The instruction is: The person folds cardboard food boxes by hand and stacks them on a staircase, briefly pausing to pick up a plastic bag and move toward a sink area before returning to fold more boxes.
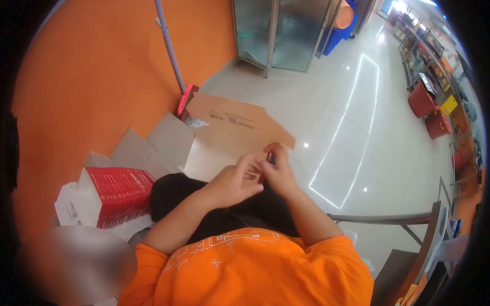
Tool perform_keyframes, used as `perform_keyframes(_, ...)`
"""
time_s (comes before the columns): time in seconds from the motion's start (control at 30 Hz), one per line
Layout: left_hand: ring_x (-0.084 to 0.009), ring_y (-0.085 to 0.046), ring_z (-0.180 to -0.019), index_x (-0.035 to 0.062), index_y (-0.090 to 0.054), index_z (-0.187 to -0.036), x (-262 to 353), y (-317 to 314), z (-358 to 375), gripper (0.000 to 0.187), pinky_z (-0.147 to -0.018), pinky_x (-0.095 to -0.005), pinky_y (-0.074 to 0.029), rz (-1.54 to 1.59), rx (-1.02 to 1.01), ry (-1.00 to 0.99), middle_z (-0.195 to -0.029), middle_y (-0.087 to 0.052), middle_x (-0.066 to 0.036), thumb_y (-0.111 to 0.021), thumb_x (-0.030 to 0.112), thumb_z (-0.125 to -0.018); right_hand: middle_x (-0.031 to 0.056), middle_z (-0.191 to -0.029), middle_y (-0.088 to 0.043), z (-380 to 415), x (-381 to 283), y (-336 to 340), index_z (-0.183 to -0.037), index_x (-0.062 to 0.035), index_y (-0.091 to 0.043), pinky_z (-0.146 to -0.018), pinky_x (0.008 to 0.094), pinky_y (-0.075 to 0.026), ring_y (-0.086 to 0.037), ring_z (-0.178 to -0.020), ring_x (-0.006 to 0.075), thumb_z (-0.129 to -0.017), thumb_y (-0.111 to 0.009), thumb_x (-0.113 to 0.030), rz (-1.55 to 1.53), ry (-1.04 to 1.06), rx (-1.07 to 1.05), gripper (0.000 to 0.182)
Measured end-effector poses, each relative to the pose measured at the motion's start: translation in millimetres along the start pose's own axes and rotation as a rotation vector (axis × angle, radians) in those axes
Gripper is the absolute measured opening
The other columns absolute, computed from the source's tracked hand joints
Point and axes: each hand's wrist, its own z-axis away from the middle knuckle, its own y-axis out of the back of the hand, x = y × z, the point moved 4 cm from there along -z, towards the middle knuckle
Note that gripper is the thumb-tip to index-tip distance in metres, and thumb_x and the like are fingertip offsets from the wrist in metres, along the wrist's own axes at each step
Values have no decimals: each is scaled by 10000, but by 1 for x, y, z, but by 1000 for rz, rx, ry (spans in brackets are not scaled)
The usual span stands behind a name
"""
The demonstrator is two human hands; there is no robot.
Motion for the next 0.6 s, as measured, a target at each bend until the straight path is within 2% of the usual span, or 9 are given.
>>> perform_keyframes(0.03,-271,-608,-1000,90,-358,-1292,6,9,8,508,-878,-379,-472,-1,6,7,-1115,-583,-156,-597,125,-845,75,-1028,-481,-7,12,5,-1015,-34,-470,-883,296,-396,-507,-1004,174,-825,-547,-47,-225,-126,-49,205)
perform_keyframes(0.1,-280,-548,-1094,104,-405,-1288,24,30,28,477,-979,-441,-371,-561,-60,16,-1164,-577,-125,-552,133,-835,64,-1013,-510,-19,14,18,-1030,-29,-479,-872,285,-402,-518,-996,164,-826,-515,-11,-143,-87,-110,208)
perform_keyframes(0.17,-272,-511,-1141,111,-491,-1241,16,58,43,460,-1026,-464,-294,-792,24,-46,-1161,-585,-95,-538,129,-784,63,-1018,-526,-29,14,31,-1045,-29,-495,-865,281,-406,-527,-994,159,-825,-498,-2,-189,-108,-146,221)
perform_keyframes(0.23,-250,-490,-1170,134,-565,-1167,2,73,64,448,-1030,-490,-282,-782,59,-98,-1192,-570,-73,-558,95,-721,62,-1023,-542,-39,11,36,-1060,-28,-511,-857,277,-411,-535,-992,154,-825,-481,7,-239,-131,-179,240)
perform_keyframes(0.33,-209,-406,-1256,189,-567,-1169,4,64,90,435,-1052,-469,-273,-992,-229,-140,-1261,-519,-15,-594,121,-740,78,-999,-594,-54,-1,35,-1065,-26,-563,-832,267,-430,-584,-955,157,-810,-447,17,109,-183,-272,284)
perform_keyframes(0.43,-194,-426,-1245,195,-576,-1153,-5,50,94,406,-1062,-471,-260,-1116,-186,-212,-1224,-543,-9,-624,152,-752,80,-1030,-595,-67,-19,24,-1055,-15,-564,-863,266,-436,-568,-1015,177,-829,-484,1,85,-80,-329,241)
perform_keyframes(0.5,-189,-525,-1129,181,-596,-1070,-17,46,90,309,-1041,-458,-295,-1059,-131,-296,-1110,-595,-8,-624,143,-765,91,-1085,-586,-67,-35,16,-1061,-31,-571,-894,309,-426,-551,-1060,217,-836,-522,-48,265,60,-297,231)
perform_keyframes(0.57,-201,-597,-966,154,-598,-977,-22,48,78,198,-1000,-448,-347,-849,-190,-128,-962,-623,-16,-599,116,-782,102,-1140,-576,-61,-63,11,-1067,-46,-578,-925,351,-417,-534,-1105,256,-843,-561,-97,445,203,-259,231)
perform_keyframes(0.6,-242,-600,-853,132,-590,-916,-18,49,72,125,-916,-409,-409,-776,-87,-201,-886,-618,-39,-594,126,-791,101,-1178,-556,-44,-90,11,-1070,-62,-583,-953,385,-393,-497,-1148,274,-839,-592,-153,505,433,-261,249)
